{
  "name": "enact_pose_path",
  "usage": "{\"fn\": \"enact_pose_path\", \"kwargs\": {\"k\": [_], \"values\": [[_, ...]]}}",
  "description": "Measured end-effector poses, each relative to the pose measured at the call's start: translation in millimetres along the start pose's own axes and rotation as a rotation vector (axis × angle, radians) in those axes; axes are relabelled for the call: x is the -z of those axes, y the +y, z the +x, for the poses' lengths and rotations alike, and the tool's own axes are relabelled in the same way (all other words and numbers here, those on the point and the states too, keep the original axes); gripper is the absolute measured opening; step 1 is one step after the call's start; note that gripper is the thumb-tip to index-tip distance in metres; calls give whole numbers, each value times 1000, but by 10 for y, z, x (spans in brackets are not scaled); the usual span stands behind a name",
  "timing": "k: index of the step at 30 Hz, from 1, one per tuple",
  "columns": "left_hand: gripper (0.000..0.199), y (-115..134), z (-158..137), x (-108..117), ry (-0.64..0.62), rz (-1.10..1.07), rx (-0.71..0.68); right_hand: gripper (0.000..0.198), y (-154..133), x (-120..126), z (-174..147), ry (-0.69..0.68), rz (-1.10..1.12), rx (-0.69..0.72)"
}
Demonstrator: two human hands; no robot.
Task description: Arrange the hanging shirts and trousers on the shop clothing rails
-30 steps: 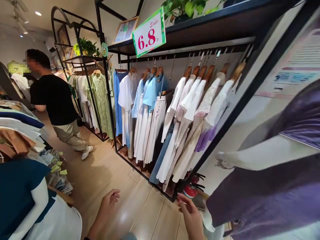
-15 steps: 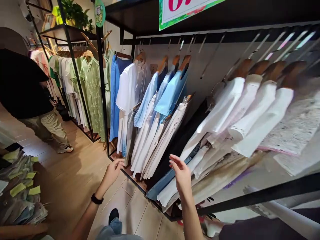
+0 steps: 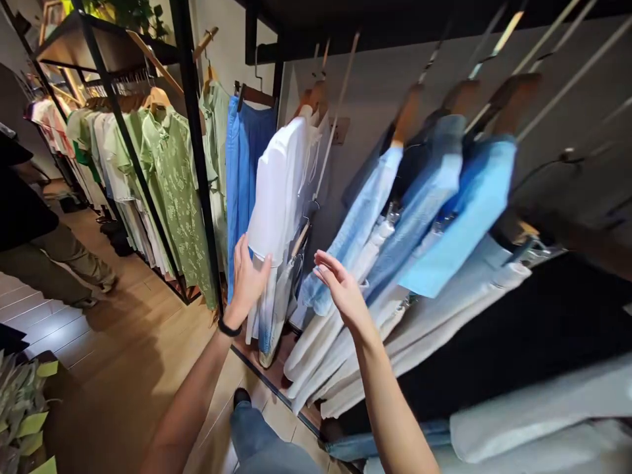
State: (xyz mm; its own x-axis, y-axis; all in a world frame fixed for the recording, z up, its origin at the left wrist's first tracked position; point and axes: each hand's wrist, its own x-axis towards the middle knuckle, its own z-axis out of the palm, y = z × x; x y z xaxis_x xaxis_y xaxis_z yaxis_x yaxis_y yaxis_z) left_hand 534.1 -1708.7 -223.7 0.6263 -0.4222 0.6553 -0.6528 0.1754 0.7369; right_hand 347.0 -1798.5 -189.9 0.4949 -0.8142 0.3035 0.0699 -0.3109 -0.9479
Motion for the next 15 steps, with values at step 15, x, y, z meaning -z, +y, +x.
{"fn": "enact_pose_path", "kwargs": {"k": [15], "values": [[13,-135,1142,-918,-536,-118,-690,58,-483,-595,1723,579,-599,428]]}}
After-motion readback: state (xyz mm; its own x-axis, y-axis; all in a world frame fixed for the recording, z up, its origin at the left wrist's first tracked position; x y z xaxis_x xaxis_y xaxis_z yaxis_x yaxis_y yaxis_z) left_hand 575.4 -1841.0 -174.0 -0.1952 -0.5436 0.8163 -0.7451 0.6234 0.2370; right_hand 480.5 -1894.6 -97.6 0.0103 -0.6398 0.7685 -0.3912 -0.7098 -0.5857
